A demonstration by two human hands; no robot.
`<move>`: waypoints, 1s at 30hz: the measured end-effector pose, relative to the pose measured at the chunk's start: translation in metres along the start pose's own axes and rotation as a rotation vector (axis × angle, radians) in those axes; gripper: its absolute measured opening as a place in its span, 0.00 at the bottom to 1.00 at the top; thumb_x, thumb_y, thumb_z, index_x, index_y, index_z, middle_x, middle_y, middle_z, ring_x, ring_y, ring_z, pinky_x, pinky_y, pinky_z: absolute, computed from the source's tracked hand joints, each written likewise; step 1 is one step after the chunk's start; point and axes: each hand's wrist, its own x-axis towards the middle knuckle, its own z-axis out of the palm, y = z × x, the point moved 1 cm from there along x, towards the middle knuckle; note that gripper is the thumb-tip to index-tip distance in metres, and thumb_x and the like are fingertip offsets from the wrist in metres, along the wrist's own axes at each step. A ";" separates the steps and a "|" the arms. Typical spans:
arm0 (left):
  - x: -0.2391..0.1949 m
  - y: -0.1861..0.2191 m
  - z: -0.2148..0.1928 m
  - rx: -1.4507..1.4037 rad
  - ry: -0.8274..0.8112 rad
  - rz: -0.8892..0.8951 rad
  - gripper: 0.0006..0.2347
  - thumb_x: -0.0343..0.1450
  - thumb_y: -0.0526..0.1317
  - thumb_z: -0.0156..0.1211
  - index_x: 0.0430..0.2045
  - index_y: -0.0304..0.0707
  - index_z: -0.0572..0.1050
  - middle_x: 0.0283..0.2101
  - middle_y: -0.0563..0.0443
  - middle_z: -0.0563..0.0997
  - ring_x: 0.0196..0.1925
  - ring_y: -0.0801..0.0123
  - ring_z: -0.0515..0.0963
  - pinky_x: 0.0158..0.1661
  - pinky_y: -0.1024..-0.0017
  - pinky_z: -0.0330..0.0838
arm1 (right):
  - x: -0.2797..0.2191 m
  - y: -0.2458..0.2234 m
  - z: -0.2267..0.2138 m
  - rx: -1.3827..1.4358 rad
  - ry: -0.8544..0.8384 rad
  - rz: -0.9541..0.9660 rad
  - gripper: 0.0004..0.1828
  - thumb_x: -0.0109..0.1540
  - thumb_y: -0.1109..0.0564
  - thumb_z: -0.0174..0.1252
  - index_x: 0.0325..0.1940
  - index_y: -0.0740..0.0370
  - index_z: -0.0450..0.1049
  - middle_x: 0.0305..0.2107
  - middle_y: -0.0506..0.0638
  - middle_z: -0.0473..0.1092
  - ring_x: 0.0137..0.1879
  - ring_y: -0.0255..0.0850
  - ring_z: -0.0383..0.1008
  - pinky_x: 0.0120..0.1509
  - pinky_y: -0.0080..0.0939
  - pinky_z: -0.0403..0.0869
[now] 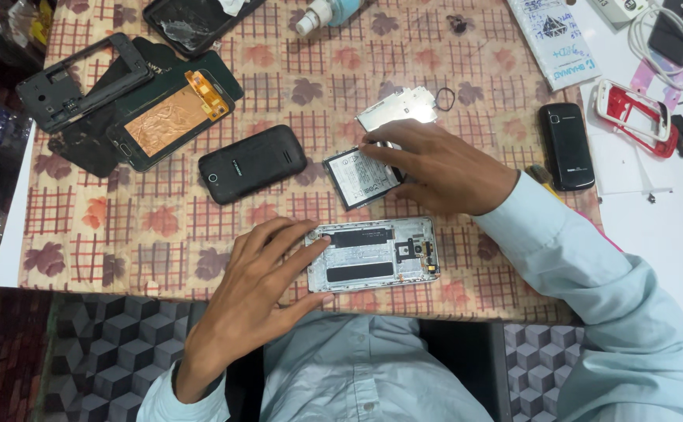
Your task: The person reassembles a mobile phone by inserting the battery, securing the back cover, and cleaning the exterior with a toothbrush. They then open a second phone, remove its battery, and clean the interior with the toothbrush before reinstalling the battery.
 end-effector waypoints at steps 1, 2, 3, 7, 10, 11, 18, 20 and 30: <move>0.000 0.000 0.000 -0.001 0.000 0.000 0.28 0.61 0.48 0.72 0.56 0.38 0.75 0.64 0.43 0.72 0.66 0.47 0.66 0.61 0.50 0.60 | 0.000 0.001 0.000 -0.018 -0.001 0.000 0.43 0.51 0.56 0.72 0.69 0.62 0.67 0.63 0.58 0.65 0.67 0.55 0.66 0.68 0.52 0.68; -0.001 -0.001 0.000 0.000 -0.001 0.001 0.28 0.61 0.48 0.72 0.55 0.38 0.76 0.64 0.43 0.72 0.66 0.47 0.66 0.61 0.50 0.60 | 0.000 0.001 0.000 -0.037 0.000 0.001 0.42 0.50 0.56 0.72 0.68 0.61 0.68 0.62 0.58 0.66 0.66 0.54 0.66 0.67 0.52 0.69; -0.001 -0.001 0.000 -0.002 -0.002 -0.001 0.28 0.61 0.48 0.72 0.55 0.38 0.76 0.64 0.44 0.72 0.66 0.48 0.66 0.61 0.50 0.60 | 0.000 0.001 -0.001 -0.057 0.009 0.014 0.42 0.49 0.55 0.73 0.67 0.61 0.68 0.61 0.59 0.66 0.65 0.55 0.66 0.67 0.52 0.69; -0.001 -0.001 0.001 -0.007 -0.006 -0.008 0.28 0.61 0.48 0.72 0.56 0.38 0.76 0.64 0.44 0.72 0.66 0.48 0.66 0.61 0.50 0.60 | 0.001 -0.001 -0.006 -0.119 0.016 0.076 0.46 0.47 0.47 0.76 0.66 0.62 0.69 0.55 0.63 0.68 0.61 0.57 0.68 0.64 0.55 0.69; 0.000 -0.001 0.002 -0.017 -0.005 -0.012 0.28 0.60 0.48 0.73 0.56 0.39 0.76 0.64 0.44 0.72 0.66 0.48 0.66 0.62 0.49 0.59 | 0.000 -0.007 -0.009 -0.187 0.046 0.048 0.50 0.48 0.41 0.76 0.68 0.66 0.66 0.52 0.65 0.70 0.55 0.58 0.72 0.59 0.57 0.72; 0.000 -0.001 0.002 -0.023 -0.004 -0.014 0.28 0.61 0.48 0.73 0.56 0.39 0.76 0.64 0.43 0.72 0.67 0.47 0.65 0.62 0.49 0.59 | -0.001 -0.010 -0.009 -0.214 0.062 0.025 0.52 0.49 0.39 0.75 0.69 0.67 0.65 0.52 0.66 0.70 0.53 0.58 0.73 0.57 0.58 0.73; 0.000 0.001 -0.001 -0.041 -0.005 -0.019 0.32 0.60 0.46 0.73 0.61 0.37 0.72 0.64 0.43 0.72 0.66 0.48 0.66 0.62 0.50 0.59 | -0.033 -0.025 -0.018 -0.158 0.192 -0.028 0.48 0.53 0.41 0.72 0.69 0.70 0.65 0.48 0.67 0.72 0.46 0.56 0.78 0.46 0.53 0.80; 0.000 0.002 -0.003 -0.041 -0.009 -0.021 0.34 0.60 0.46 0.73 0.63 0.37 0.70 0.64 0.43 0.72 0.66 0.48 0.66 0.62 0.50 0.60 | -0.041 -0.033 -0.018 -0.110 0.198 -0.026 0.48 0.52 0.39 0.73 0.66 0.72 0.66 0.46 0.67 0.73 0.45 0.56 0.78 0.46 0.53 0.81; 0.003 0.004 -0.004 -0.061 0.016 -0.014 0.43 0.58 0.45 0.75 0.68 0.33 0.59 0.63 0.40 0.73 0.64 0.46 0.68 0.60 0.51 0.61 | -0.055 -0.077 0.010 0.001 0.235 -0.065 0.41 0.52 0.42 0.73 0.61 0.69 0.70 0.47 0.65 0.74 0.49 0.57 0.78 0.49 0.54 0.79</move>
